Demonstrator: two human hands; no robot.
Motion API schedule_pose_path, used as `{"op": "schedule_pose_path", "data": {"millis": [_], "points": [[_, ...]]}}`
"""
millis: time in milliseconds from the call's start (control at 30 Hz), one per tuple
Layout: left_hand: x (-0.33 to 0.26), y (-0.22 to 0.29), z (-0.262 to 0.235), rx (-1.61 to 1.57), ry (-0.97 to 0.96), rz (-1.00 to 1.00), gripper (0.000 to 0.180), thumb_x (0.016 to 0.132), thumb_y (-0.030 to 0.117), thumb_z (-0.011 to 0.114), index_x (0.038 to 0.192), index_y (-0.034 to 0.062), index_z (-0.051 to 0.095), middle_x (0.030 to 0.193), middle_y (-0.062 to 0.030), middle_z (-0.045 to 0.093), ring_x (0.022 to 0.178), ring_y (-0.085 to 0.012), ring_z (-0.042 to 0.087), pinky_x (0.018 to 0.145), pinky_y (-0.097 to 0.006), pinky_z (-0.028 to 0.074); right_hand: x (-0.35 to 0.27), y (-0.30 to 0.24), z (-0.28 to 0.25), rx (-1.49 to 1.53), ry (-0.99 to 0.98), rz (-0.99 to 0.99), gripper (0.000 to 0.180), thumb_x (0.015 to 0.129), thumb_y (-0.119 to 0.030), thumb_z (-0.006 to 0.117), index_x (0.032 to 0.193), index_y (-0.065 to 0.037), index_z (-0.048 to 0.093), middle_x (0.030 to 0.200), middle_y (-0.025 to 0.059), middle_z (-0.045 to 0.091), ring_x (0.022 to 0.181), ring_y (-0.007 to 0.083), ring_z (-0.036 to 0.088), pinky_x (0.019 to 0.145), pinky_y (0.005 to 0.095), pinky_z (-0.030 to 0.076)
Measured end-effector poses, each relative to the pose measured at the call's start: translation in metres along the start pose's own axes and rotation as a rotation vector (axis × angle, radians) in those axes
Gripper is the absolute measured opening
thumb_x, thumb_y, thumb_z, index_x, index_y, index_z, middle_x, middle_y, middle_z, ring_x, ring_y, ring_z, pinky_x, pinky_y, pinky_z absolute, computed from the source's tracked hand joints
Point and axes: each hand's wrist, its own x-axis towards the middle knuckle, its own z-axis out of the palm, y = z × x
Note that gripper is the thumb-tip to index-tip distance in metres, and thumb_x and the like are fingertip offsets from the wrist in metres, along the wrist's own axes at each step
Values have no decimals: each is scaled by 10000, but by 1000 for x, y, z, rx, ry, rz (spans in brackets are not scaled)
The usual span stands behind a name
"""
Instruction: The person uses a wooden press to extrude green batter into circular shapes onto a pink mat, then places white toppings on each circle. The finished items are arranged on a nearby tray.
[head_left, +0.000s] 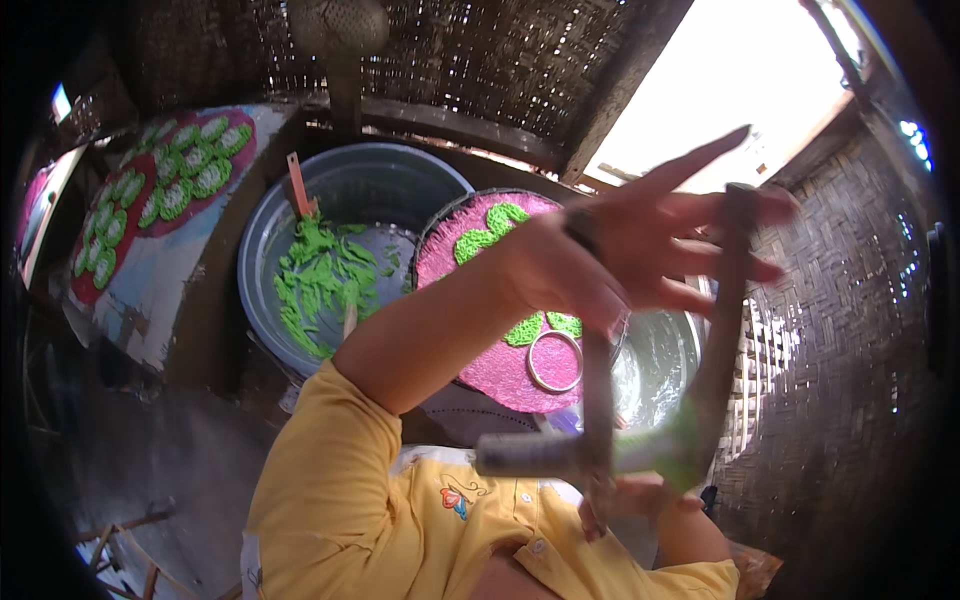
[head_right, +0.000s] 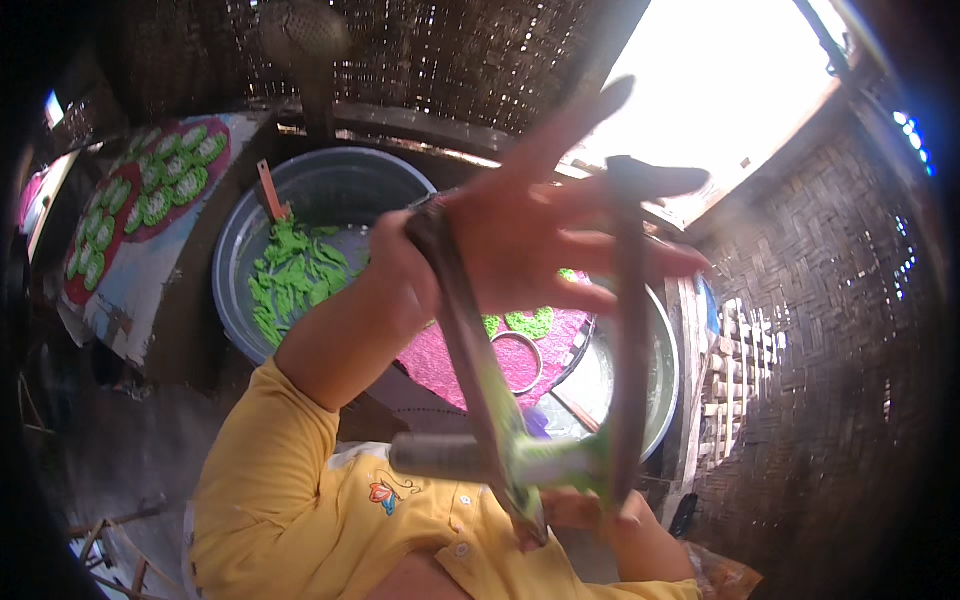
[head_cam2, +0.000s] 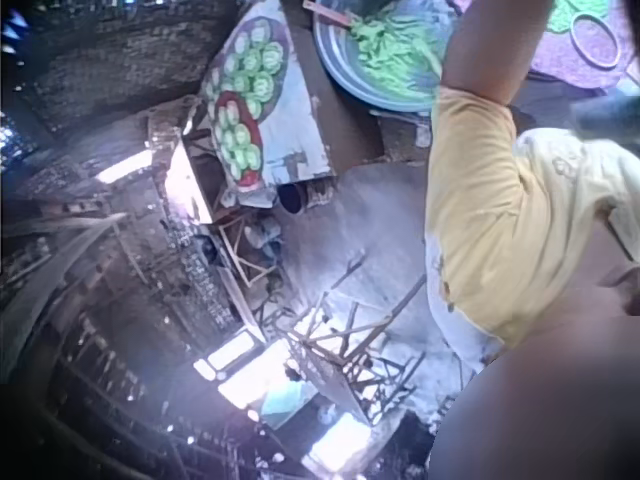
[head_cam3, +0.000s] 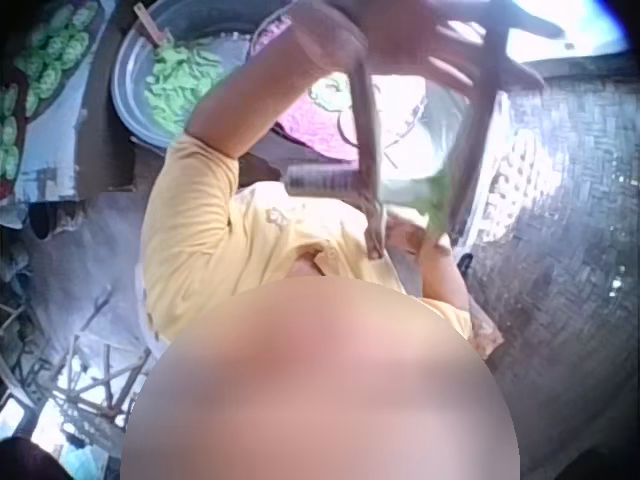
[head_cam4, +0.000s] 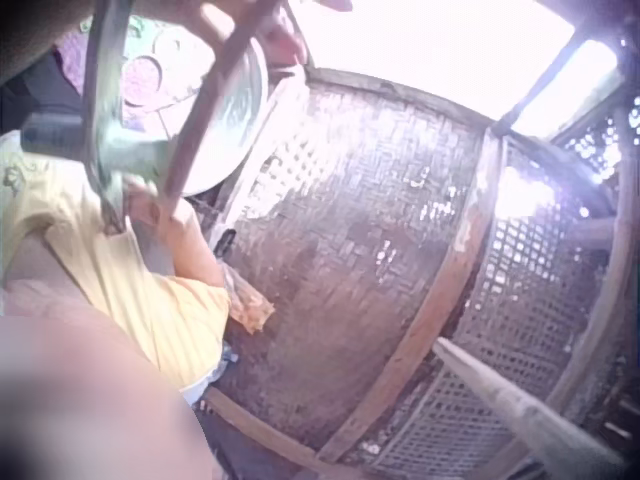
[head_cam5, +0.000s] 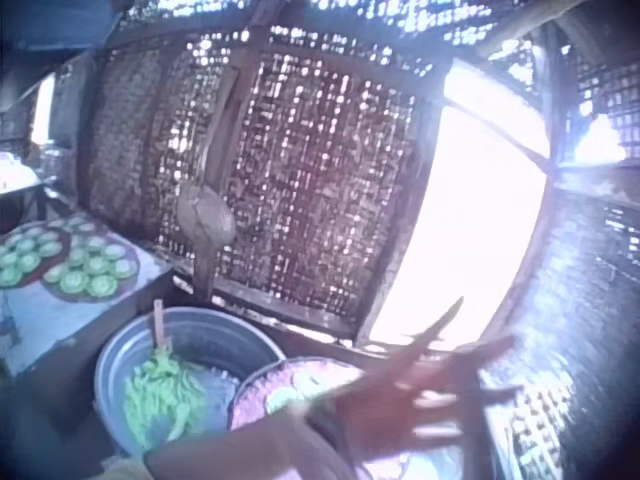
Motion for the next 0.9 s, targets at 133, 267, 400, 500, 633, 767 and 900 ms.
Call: {"op": "schedule_pose_path", "data": {"millis": [133, 267, 400, 500, 633, 767, 900], "points": [[17, -28, -34, 268, 126, 38, 939, 645, -21, 661, 1439, 124, 181, 1286, -157, 434, 1213, -312, 423, 1036, -520, 304, -31, -30, -27, -12, -161, -66, 1218, 586, -767, 610, 1408, 1, 142, 1150, 228, 465, 1038, 303, 484, 852, 415, 396], [-18, -36, -94, 14, 596, 36, 600, 804, 354, 647, 1313, 107, 447, 1189, -165, 555, 1174, -306, 488, 1038, -496, 319, -45, -69, -33, -25, 275, 113, 1264, 610, -724, 628, 1427, 39, 38, 1165, 223, 491, 1004, 282, 521, 856, 406, 396], [-57, -43, -138, -120, 806, 100, 509, 828, 602, 505, 995, 148, 663, 998, -98, 651, 987, -286, 586, 954, -462, 392, -38, -91, -48, -220, 613, 285, 1262, 583, -724, 626, 1425, 36, 74, 1102, 217, 528, 952, 286, 543, 809, 413, 427], [-79, -53, -152, -176, 854, 181, 574, 817, 675, 432, 931, 156, 649, 934, -97, 661, 956, -299, 613, 849, -430, 475, -41, -100, -57, -199, 656, 328, 1219, 598, -638, 670, 1432, 24, 77, 1134, 232, 519, 987, 296, 549, 836, 421, 427], [-99, -54, -151, -175, 811, 241, 527, 861, 619, 408, 917, 152, 647, 904, -95, 644, 939, -283, 605, 716, -365, 525, -40, -98, -67, -157, 680, 351, 1051, 601, -512, 720, 1364, 52, 270, 1142, 244, 534, 936, 280, 586, 789, 380, 466], [-111, -33, -143, -94, 796, 226, 475, 879, 580, 421, 910, 152, 625, 890, -71, 587, 934, -231, 564, 612, -310, 519, -25, -96, -71, -175, 682, 333, 952, 582, -482, 749, 1278, 56, 383, 1060, 215, 571, 862, 255, 607, 745, 368, 483], [-109, -9, -141, 18, 712, 253, 459, 886, 571, 418, 974, 159, 600, 915, -69, 561, 945, -245, 552, 583, -302, 511, -4, -103, -83, -319, 690, 380, 942, 575, -489, 756, 1279, 25, 397, 1056, 210, 567, 856, 250, 608, 735, 354, 484]]}}
